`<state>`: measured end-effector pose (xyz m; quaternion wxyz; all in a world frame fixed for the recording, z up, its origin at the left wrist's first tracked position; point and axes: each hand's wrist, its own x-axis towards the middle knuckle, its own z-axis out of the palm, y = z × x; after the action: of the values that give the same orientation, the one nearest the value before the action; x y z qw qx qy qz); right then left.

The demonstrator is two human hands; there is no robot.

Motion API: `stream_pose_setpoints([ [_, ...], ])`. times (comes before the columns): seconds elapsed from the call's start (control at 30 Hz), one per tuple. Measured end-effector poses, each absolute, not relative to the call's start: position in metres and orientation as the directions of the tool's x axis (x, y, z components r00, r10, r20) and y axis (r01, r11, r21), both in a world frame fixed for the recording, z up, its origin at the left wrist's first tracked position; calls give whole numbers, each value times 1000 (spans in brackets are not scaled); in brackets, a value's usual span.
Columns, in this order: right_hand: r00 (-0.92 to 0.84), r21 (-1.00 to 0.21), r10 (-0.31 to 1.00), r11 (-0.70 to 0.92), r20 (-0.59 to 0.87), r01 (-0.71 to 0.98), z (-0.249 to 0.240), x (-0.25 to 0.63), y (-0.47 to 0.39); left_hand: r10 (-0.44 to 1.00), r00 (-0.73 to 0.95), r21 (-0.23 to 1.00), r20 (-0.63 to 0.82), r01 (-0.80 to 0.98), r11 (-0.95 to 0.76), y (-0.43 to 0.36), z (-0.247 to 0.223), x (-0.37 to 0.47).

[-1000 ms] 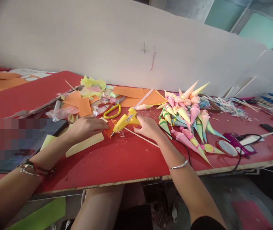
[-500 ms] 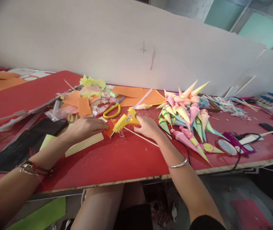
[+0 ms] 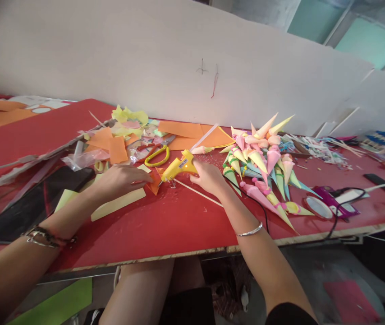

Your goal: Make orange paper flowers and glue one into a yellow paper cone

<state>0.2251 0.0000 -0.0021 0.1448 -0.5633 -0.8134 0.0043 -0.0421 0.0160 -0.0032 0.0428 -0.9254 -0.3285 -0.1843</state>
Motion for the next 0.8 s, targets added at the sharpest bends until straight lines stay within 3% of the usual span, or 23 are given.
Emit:
stream_pose_setpoints([
  [0.1, -306, -129, 923, 342, 234, 931, -1, 225, 0, 581, 747, -30, 324, 622, -783, 16, -2, -42],
  [0.33, -305, -58, 923, 326, 236, 944, 3, 223, -1, 590, 731, -40, 343, 638, -769, 16, -2, -42],
  [0.5, -242, -83, 930, 274, 276, 958, 3, 224, -1, 599, 710, -5, 369, 646, -763, 18, -4, -43],
  [0.8, -308, -101, 923, 338, 231, 936, 2, 222, -2, 609, 728, -44, 316, 652, -757, 16, -2, -43],
])
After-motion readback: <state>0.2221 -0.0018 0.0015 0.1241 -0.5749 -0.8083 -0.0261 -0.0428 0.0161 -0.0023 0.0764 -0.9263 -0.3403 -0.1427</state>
